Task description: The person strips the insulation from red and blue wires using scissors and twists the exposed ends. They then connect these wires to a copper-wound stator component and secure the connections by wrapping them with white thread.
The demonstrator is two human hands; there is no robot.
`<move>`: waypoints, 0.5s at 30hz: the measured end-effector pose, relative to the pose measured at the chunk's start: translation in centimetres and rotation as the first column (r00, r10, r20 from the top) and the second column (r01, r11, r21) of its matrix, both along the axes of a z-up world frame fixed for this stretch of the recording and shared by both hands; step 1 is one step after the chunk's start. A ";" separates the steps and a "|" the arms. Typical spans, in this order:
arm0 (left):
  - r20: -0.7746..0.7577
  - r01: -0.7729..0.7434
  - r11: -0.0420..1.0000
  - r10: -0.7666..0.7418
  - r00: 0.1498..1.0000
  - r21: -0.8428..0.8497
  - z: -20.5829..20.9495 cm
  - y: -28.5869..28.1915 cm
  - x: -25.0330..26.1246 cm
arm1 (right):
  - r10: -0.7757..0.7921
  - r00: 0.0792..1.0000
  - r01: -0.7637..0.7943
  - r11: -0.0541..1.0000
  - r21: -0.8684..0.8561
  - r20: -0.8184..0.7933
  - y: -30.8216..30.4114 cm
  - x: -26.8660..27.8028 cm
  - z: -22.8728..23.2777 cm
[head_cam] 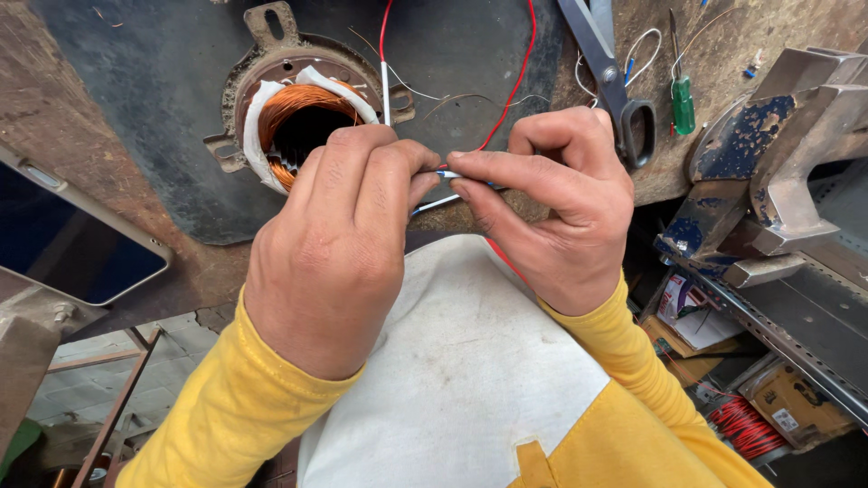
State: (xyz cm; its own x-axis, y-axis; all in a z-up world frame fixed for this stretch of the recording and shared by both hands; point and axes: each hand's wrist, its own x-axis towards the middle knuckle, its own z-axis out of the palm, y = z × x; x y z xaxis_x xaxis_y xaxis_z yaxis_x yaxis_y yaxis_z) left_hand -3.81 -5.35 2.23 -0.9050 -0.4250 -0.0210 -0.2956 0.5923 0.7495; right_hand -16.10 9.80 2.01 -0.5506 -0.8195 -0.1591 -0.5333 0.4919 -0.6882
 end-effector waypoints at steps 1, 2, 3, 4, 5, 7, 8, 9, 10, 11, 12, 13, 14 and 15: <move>0.006 0.002 1.000 -0.002 1.000 -0.015 0.0 -0.1 -0.1 | -0.006 1.000 0.006 1.000 0.007 0.000 -0.1 0.0 0.0; 0.008 0.005 1.000 -0.005 1.000 -0.015 0.0 -0.1 -0.2 | -0.012 1.000 0.012 1.000 0.013 -0.001 -0.2 0.0 0.0; 0.010 0.008 1.000 -0.007 1.000 -0.014 -0.1 -0.2 -0.2 | -0.005 1.000 0.006 1.000 0.019 -0.010 -0.3 0.0 0.0; 0.012 0.010 1.000 -0.010 1.000 -0.013 -0.1 -0.2 -0.2 | 0.001 1.000 -0.001 1.000 0.024 -0.019 -0.3 0.0 0.0; 0.013 0.015 1.000 -0.015 1.000 -0.018 -0.1 -0.2 -0.2 | 0.007 1.000 -0.006 1.000 0.029 -0.029 -0.4 0.0 0.0; 0.011 0.025 0.999 -0.025 1.000 -0.026 -0.3 -0.3 -0.2 | 0.013 0.999 -0.012 0.999 0.031 -0.036 -0.7 0.0 -0.1; 0.015 0.030 0.999 -0.030 0.999 -0.033 -0.4 -0.3 -0.2 | 0.016 0.999 -0.015 0.999 0.033 -0.041 -0.8 0.0 -0.2; 0.018 0.034 0.999 -0.033 0.999 -0.040 -0.5 -0.3 -0.2 | 0.023 0.999 -0.021 0.999 0.042 -0.046 -0.8 -0.1 -0.1; 0.022 0.038 0.998 -0.037 0.999 -0.047 -0.6 -0.3 -0.2 | 0.029 0.998 -0.027 0.998 0.051 -0.050 -0.8 -0.2 -0.1; 0.006 0.032 0.999 -0.032 0.999 -0.024 -0.6 -0.4 -0.1 | 0.035 0.998 -0.032 0.998 0.058 -0.055 -0.9 -0.3 -0.1; -0.009 0.027 1.000 -0.027 1.000 -0.001 -0.6 -0.6 -0.1 | 0.046 0.998 -0.044 0.998 0.041 -0.035 -0.9 -0.4 -0.2; -0.024 0.021 1.000 -0.020 0.999 0.024 -0.6 -0.7 -0.1 | 0.057 0.998 -0.056 0.998 0.026 -0.015 -0.9 -0.6 -0.2; -0.026 0.017 0.998 -0.016 1.000 0.063 -0.5 -0.8 0.0 | 0.068 0.998 -0.068 0.998 0.010 0.006 -0.8 -0.8 -0.3; -0.030 0.014 0.995 -0.011 0.999 0.101 -0.3 -1.1 0.1 | 0.060 0.998 -0.060 0.998 0.008 0.024 -0.8 -0.8 -0.3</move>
State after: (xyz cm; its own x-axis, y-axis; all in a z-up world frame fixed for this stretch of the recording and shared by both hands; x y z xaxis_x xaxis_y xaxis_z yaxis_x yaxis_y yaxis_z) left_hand -3.72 -6.41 1.97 -0.9111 -0.4104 -0.0372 -0.2658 0.5163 0.8141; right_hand -16.93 9.03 1.72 -0.4964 -0.8495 -0.1787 -0.5454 0.4654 -0.6971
